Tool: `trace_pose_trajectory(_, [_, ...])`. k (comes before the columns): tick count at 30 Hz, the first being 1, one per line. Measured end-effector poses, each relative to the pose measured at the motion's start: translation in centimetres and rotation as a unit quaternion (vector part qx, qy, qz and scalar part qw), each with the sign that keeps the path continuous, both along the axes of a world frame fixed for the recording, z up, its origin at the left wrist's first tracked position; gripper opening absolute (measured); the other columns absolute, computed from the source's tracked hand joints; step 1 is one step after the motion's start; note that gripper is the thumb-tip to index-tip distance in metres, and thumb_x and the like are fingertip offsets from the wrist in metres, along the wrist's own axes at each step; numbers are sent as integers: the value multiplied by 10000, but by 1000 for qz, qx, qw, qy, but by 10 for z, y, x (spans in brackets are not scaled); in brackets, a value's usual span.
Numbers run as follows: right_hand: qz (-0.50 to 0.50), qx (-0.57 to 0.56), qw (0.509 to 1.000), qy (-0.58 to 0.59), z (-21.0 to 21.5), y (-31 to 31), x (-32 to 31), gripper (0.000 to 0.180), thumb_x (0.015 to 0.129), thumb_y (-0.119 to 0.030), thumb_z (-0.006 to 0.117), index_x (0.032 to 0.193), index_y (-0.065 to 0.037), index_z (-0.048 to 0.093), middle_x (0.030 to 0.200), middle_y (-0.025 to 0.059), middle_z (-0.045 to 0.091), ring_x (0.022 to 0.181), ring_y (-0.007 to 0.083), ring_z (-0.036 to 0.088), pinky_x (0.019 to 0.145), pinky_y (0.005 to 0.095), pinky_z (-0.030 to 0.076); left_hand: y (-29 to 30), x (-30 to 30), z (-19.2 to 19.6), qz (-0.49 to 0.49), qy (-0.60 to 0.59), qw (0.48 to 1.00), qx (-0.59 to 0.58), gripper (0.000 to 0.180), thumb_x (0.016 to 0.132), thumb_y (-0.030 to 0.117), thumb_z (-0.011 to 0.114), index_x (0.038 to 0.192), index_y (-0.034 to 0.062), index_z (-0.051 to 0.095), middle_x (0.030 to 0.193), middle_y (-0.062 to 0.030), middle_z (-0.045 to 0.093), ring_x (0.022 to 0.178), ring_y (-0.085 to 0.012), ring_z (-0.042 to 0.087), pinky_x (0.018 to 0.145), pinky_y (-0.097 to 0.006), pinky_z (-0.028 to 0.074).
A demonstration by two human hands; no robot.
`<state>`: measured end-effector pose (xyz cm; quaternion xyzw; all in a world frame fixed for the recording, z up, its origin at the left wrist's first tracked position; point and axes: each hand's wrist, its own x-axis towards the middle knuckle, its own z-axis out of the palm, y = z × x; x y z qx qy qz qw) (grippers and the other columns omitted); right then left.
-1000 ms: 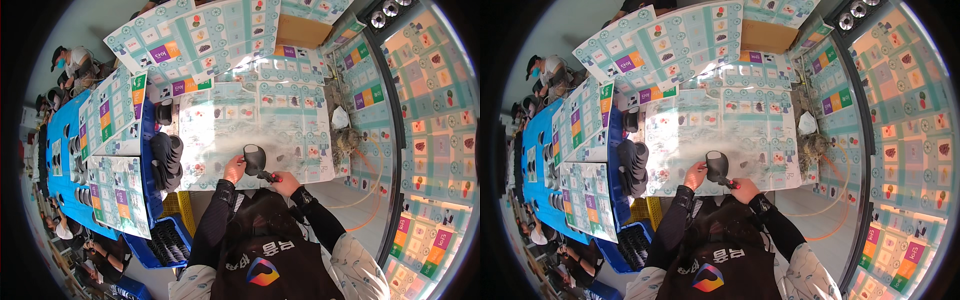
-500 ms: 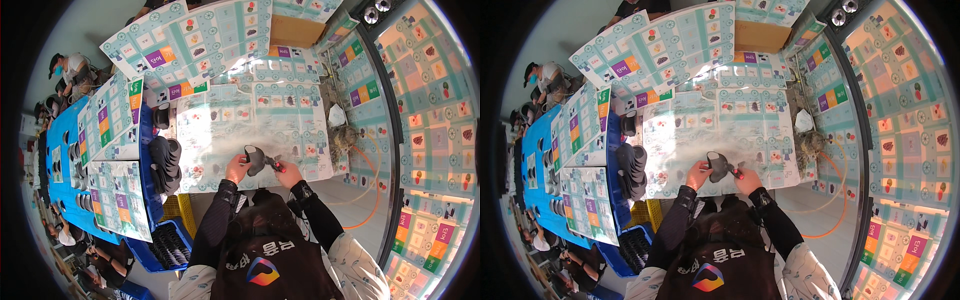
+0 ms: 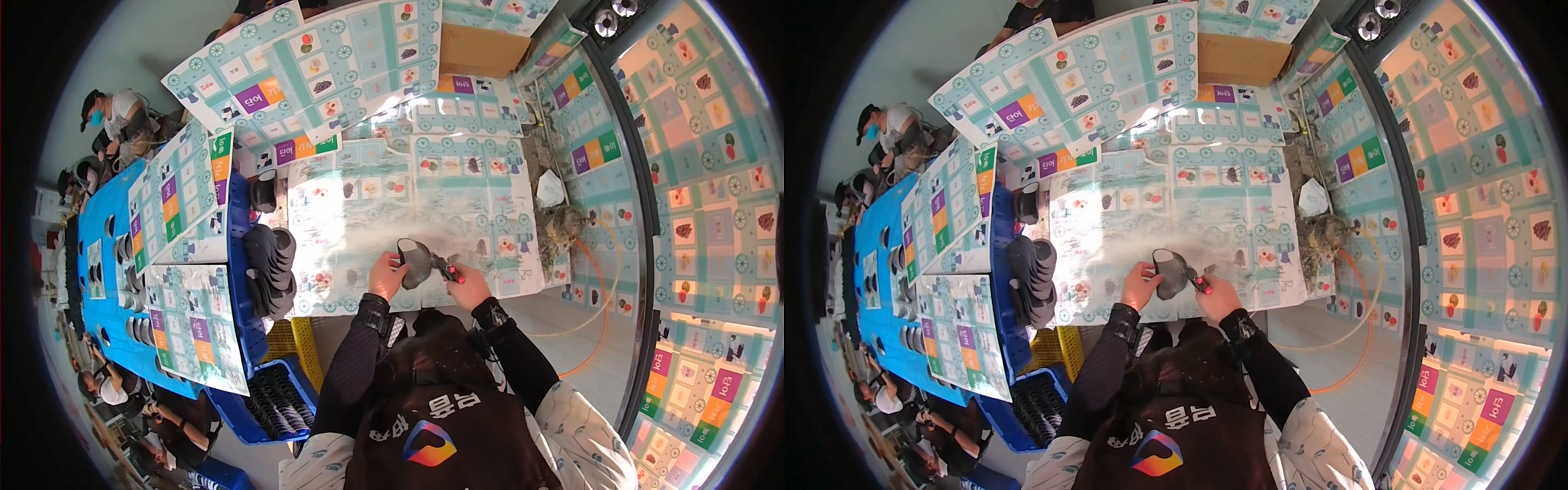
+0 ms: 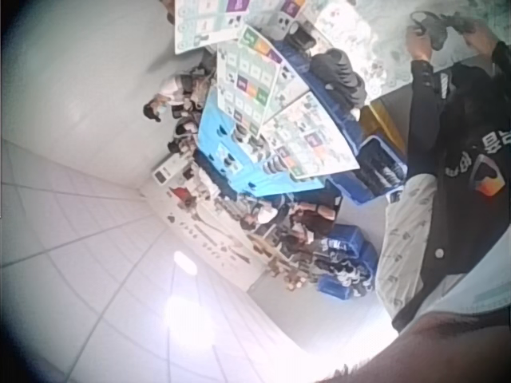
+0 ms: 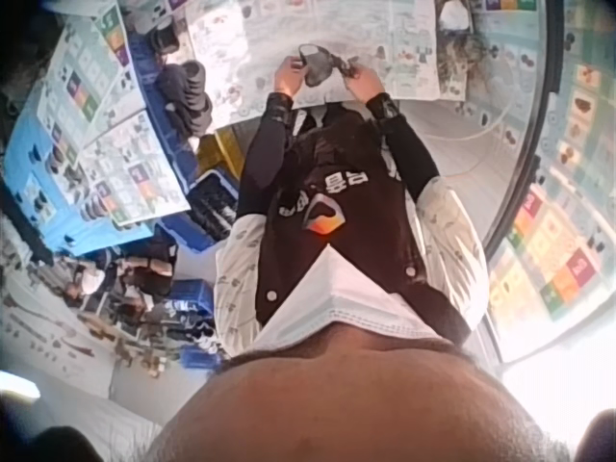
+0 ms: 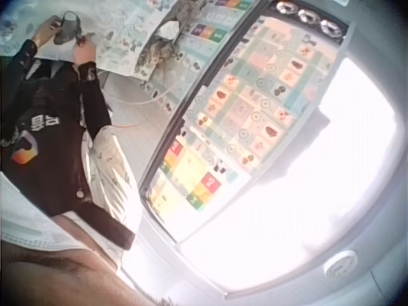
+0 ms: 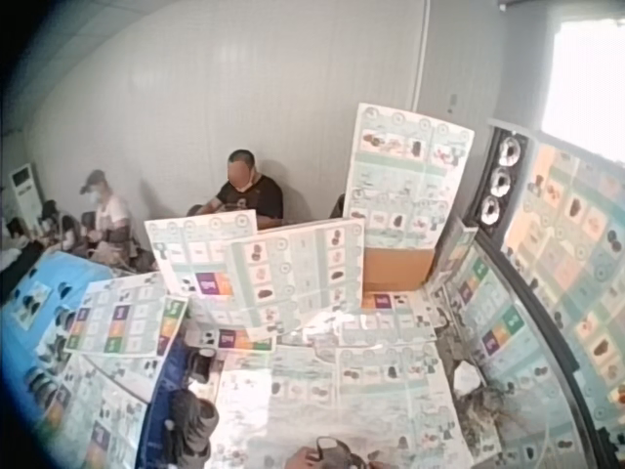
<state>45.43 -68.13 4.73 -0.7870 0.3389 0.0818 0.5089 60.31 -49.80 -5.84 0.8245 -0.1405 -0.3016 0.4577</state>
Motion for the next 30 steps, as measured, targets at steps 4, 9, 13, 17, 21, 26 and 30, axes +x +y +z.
trace_pose_trajectory(4, [53, 30, 998, 28, 4, -4, 5, 284, 786, -104, 659, 1048, 6, 675, 780, 124, 686, 666, 224, 683, 561, 362, 534, 8, 2, -16, 31, -56, 995, 72, 291, 869, 197, 757, 1093, 31, 672, 887, -119, 743, 816, -258, 721, 736, -383, 562])
trace_pose_trajectory(9, [5, 154, 987, 45, -2, 7, 18, 291, 773, -101, 685, 1044, 3, 674, 787, 105, 677, 587, 219, 657, 495, 351, 533, 21, 8, -29, 44, -54, 995, 66, 252, 878, 183, 722, 1076, 29, 703, 898, -126, 751, 839, -292, 723, 762, -405, 562])
trace_pose_trajectory(13, [22, 12, 1000, 7, -23, 16, 37, 285, 820, -120, 655, 1079, -4, 677, 741, 103, 680, 633, 201, 676, 582, 347, 528, 26, 16, -37, 17, -50, 997, 60, 257, 891, 195, 699, 1082, 24, 718, 919, -149, 754, 862, -315, 721, 787, -409, 560])
trace_pose_trajectory(17, [16, 4, 1000, 21, -40, 11, 46, 306, 839, -131, 656, 1113, 5, 671, 713, 92, 674, 633, 187, 672, 608, 337, 513, 29, 20, -45, 34, 22, 998, 46, 257, 898, 195, 689, 1081, 18, 724, 928, -157, 754, 866, -305, 724, 789, -396, 559])
trace_pose_trajectory(21, [93, 109, 989, 22, -44, 0, 49, 330, 841, -122, 653, 1133, 30, 662, 733, 87, 666, 616, 172, 641, 589, 334, 503, 34, 22, -50, 40, 22, 997, 55, 252, 907, 195, 678, 1069, 10, 731, 931, -166, 755, 877, -304, 726, 795, -394, 558])
trace_pose_trajectory(26, [114, 121, 985, 49, -39, -4, 51, 314, 764, -216, 636, 990, -9, 708, 920, 266, 694, 943, 457, 651, 807, 494, 522, 41, 25, -46, 45, 2, 998, 43, 259, 910, 209, 664, 1076, 23, 734, 942, -168, 754, 892, -313, 725, 809, -401, 560])
trace_pose_trajectory(30, [97, 69, 993, -5, -38, -2, 53, 323, 768, -217, 641, 1010, -14, 711, 921, 266, 697, 918, 459, 656, 809, 500, 523, 50, 30, -40, 95, -24, 988, 116, 265, 908, 206, 660, 1090, 29, 735, 949, -147, 755, 883, -291, 722, 806, -388, 555])
